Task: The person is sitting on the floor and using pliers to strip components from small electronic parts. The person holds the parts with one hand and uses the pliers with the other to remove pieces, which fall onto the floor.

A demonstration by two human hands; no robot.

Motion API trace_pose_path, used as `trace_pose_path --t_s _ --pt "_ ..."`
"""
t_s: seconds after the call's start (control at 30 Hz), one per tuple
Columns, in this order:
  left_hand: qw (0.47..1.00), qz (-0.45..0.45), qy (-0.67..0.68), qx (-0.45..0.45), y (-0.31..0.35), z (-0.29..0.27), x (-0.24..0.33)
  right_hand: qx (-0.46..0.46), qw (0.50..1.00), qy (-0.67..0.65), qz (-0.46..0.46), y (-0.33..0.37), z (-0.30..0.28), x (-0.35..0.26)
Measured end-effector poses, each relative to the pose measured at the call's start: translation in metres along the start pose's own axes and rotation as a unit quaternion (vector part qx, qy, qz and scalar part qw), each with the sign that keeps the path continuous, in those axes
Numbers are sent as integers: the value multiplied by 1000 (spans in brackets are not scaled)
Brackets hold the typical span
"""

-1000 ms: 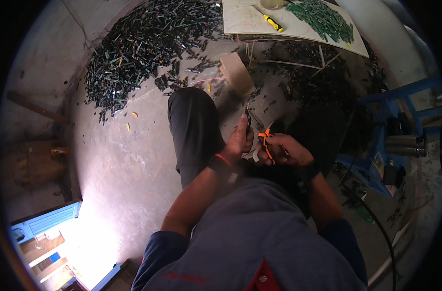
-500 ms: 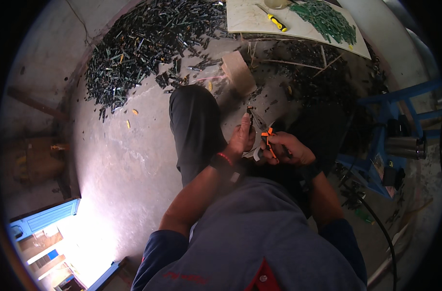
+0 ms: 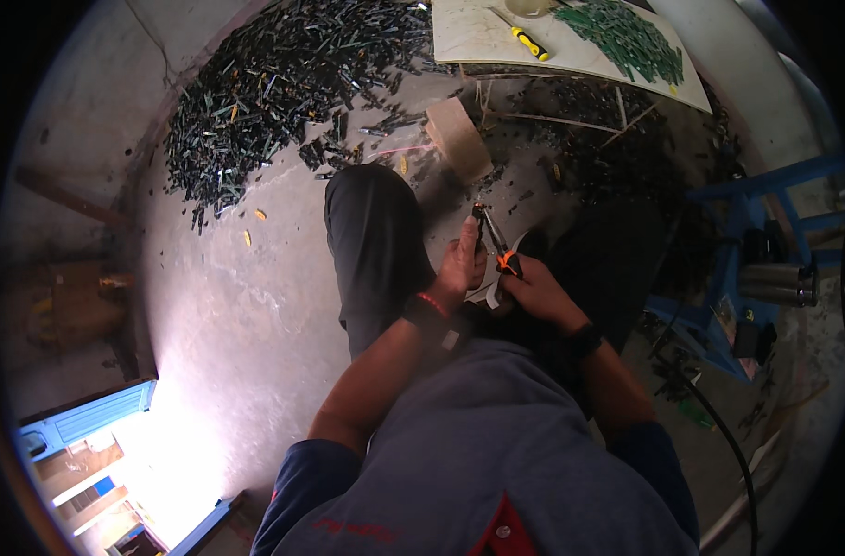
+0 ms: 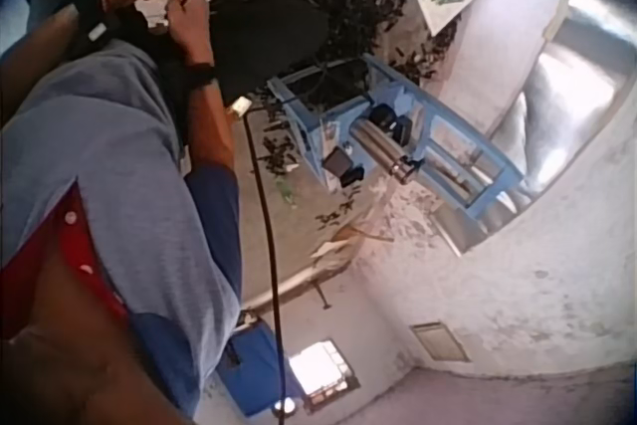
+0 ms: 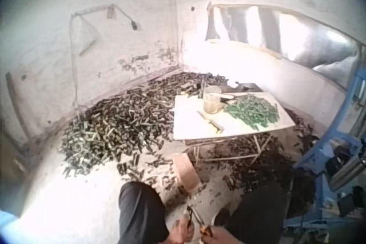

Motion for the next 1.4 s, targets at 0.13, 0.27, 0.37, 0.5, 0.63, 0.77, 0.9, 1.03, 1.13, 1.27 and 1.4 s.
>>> trace_pose_path --t_s 0.13,0.27,0.37,0.5,0.63,0.77,0.9,1.03,1.13,1.27,1.4 --pt "1000 -3 0 20 0 -5 -2 37 990 118 63 5 -7 -11" --pt "1000 7 -13 21 -1 -5 -1 87 972 202 79 8 -11 -18" --pt "998 22 -45 40 -1 -8 2 100 961 246 80 8 -10 -25" --pt "993 40 -65 88 -8 -22 -6 120 934 327 79 4 -7 -32" --pt "985 79 -88 124 -12 -27 -2 145 908 386 80 1 -5 -33" --pt "987 59 -56 138 -13 -32 -9 149 898 405 81 -5 -3 -30" --pt "983 81 -87 143 -15 -39 -10 132 900 409 77 -12 1 -24" --pt "981 70 -85 158 -13 -44 -14 91 909 398 80 -16 6 -23" --pt "979 86 -100 158 -12 -45 -12 69 925 364 84 -16 8 -23" --pt "974 82 -131 166 -13 -51 -16 34 959 269 76 -16 11 -16" --pt "957 118 -205 168 -10 -42 -1 -59 982 -156 85 -9 18 -3"
Point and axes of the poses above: each hand's wrist, its own y-axis away from the middle knuckle, its own z-axis out of the palm, x = y × z, the point moved 10 cm from there along -y, towards the middle knuckle, and after that the axes turned 14 degrees about -x, right-handed, at the moved point
